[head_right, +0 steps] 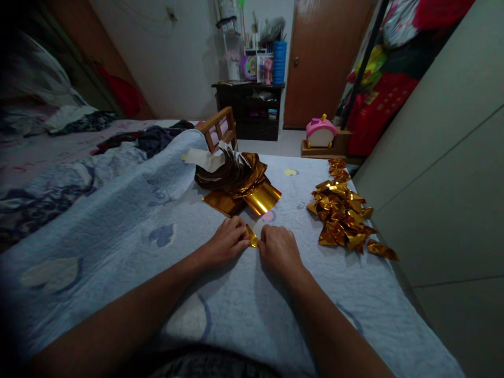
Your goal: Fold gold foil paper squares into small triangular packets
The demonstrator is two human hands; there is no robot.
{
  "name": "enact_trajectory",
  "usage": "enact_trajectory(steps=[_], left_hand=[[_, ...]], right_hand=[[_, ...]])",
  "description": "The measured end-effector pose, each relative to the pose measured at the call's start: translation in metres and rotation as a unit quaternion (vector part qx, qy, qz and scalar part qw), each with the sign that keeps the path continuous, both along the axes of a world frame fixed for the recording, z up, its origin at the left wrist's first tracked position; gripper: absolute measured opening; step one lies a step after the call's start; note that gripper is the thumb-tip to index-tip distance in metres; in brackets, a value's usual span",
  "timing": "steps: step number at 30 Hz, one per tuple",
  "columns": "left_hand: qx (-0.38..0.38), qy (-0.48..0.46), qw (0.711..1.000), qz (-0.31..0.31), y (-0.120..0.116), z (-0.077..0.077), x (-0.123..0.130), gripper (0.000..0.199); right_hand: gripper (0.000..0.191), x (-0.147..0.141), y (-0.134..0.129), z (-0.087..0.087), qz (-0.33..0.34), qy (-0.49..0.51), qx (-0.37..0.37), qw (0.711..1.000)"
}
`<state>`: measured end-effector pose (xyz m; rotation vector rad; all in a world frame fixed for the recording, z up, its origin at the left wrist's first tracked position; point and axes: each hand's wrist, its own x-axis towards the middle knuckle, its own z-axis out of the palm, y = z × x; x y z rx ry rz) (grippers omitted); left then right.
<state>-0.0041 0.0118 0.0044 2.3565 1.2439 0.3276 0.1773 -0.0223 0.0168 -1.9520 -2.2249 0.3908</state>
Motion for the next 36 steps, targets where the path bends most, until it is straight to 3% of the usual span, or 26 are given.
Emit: enact_trajectory(steps=[4, 9, 22, 30, 36], left_hand=[[-0.036, -0.053, 0.998, -0.023, 0.003, 0.002, -0.007, 0.007], [-0.036, -0.070, 0.997, -0.001, 0.003, 0.003, -0.005, 0.003], [-0.036, -0.025, 0.999, 0.005, 0.006, 0.007, -0.005, 0.004], [0.012, 0.024, 0.996, 0.082, -0.001, 0.000, 0.009, 0.018], [0.021, 0.061, 0.994, 0.093, -0.004, -0.001, 0.013, 0.021]], right_hand=[[0.008, 0.001, 0.001, -0.001, 0.001, 0.000, 0.001, 1.000], [0.008, 0.001, 0.001, -0.002, -0.001, 0.000, -0.002, 1.000], [0.010, 0.000, 0.000, 0.000, -0.001, -0.002, 0.000, 1.000], [0.011, 0.000, 0.001, 0.001, 0.000, -0.006, -0.005, 1.000], [0.010, -0.001, -0.003, -0.003, 0.008, -0.033, 0.037, 0.999]])
